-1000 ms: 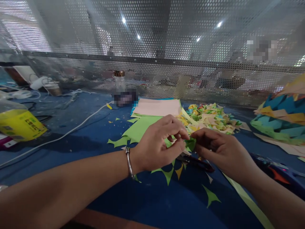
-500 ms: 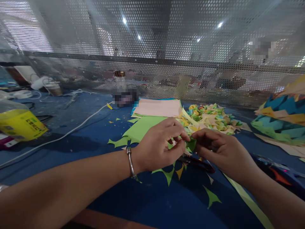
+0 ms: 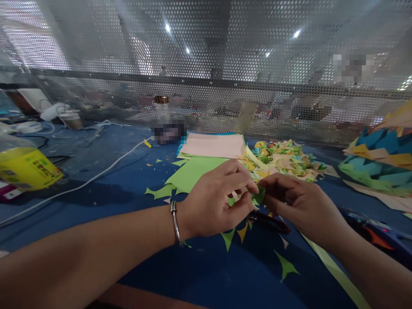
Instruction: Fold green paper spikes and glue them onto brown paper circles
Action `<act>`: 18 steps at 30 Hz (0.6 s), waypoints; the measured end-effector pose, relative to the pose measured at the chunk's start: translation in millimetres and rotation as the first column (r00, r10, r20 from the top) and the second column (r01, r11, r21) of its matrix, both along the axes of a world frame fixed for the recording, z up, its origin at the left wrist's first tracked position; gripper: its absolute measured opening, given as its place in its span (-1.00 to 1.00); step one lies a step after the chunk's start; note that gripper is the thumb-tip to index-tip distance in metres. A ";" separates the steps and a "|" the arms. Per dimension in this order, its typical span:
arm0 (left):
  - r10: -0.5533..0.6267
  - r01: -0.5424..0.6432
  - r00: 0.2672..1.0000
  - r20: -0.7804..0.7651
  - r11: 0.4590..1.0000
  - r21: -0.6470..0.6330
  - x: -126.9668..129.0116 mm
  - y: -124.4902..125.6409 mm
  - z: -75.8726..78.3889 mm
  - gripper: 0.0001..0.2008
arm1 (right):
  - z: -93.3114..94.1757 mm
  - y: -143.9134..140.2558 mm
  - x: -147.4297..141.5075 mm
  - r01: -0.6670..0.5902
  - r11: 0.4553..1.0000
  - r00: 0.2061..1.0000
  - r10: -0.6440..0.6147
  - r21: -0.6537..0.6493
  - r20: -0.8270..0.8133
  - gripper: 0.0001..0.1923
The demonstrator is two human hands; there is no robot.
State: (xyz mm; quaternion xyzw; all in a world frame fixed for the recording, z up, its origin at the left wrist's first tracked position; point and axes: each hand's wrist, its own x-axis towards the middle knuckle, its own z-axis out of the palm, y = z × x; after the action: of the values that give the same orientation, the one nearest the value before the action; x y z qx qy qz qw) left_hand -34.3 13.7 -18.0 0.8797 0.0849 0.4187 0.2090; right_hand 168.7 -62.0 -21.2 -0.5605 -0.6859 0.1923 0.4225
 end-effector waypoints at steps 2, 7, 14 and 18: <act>0.005 -0.005 1.000 -0.011 1.000 -0.006 0.4 0.1 -1.3 -0.86 | -0.1 0.2 0.4 0.005 1.000 1.000 -0.005 -0.003 0.020 -0.89; 0.000 0.001 1.000 0.012 0.999 -0.034 1.8 2.6 -4.9 -0.86 | 0.0 1.1 1.7 0.002 1.000 0.998 -0.003 0.024 0.057 -0.88; 0.003 -0.003 1.000 0.004 0.996 -0.086 3.0 3.2 -3.6 -0.86 | 1.0 0.5 1.2 0.010 0.999 0.998 -0.014 0.052 0.064 -0.88; 0.013 -0.016 1.000 -0.018 0.987 -0.157 3.6 3.0 -2.5 -0.86 | 0.5 0.6 1.8 0.012 0.999 0.998 -0.014 0.046 0.061 -0.89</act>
State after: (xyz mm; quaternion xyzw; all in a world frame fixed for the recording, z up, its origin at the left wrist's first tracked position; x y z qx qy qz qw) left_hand -30.7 16.7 -20.6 0.8633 0.1259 0.4047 0.2740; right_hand 170.5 -61.4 -20.8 -0.5608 -0.6990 0.1567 0.4151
